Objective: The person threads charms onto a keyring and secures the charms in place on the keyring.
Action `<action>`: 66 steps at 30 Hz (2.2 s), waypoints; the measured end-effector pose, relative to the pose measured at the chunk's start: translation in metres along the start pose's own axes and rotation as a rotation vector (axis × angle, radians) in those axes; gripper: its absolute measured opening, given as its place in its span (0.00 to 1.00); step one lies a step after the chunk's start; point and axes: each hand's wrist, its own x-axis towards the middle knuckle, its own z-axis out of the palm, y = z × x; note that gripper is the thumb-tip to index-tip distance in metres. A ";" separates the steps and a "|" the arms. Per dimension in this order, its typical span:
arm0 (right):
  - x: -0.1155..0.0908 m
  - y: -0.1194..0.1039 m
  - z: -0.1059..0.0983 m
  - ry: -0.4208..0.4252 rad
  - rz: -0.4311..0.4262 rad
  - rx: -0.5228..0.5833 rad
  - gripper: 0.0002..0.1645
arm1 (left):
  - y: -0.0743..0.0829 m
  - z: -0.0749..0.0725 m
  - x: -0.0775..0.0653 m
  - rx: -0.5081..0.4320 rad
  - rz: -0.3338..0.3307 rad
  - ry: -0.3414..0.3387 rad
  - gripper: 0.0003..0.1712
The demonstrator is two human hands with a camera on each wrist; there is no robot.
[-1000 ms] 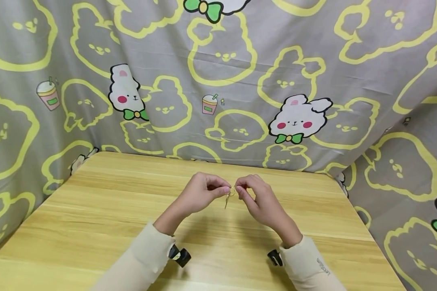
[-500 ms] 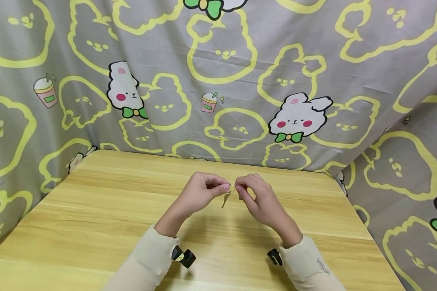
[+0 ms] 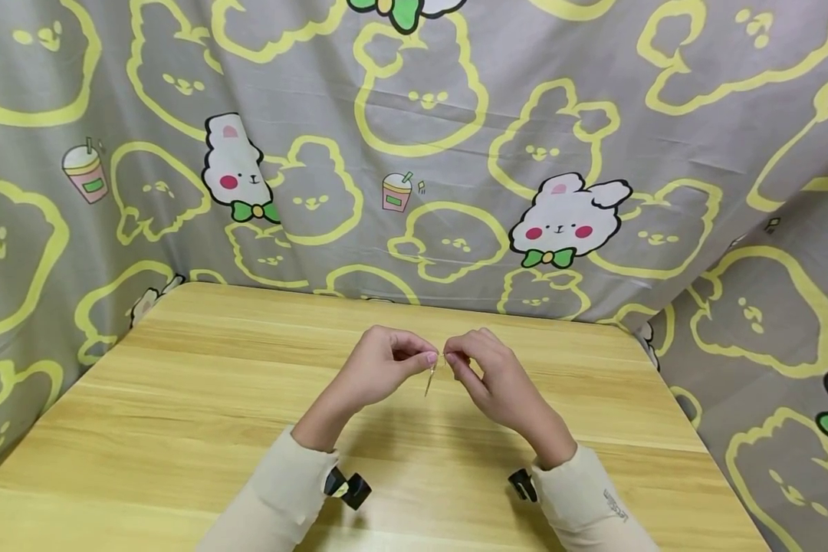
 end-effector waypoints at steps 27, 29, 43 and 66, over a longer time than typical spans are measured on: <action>0.005 -0.013 0.006 0.280 0.052 -0.096 0.04 | 0.007 0.023 -0.001 0.309 0.357 0.190 0.12; 0.005 -0.013 0.006 0.287 0.046 -0.096 0.05 | 0.007 0.023 -0.001 0.322 0.381 0.205 0.10; 0.006 -0.012 0.001 0.305 0.045 -0.072 0.05 | 0.008 0.019 0.000 0.294 0.438 0.298 0.05; 0.007 -0.016 0.005 0.279 -0.022 -0.140 0.04 | 0.007 0.025 -0.002 0.553 0.592 0.439 0.03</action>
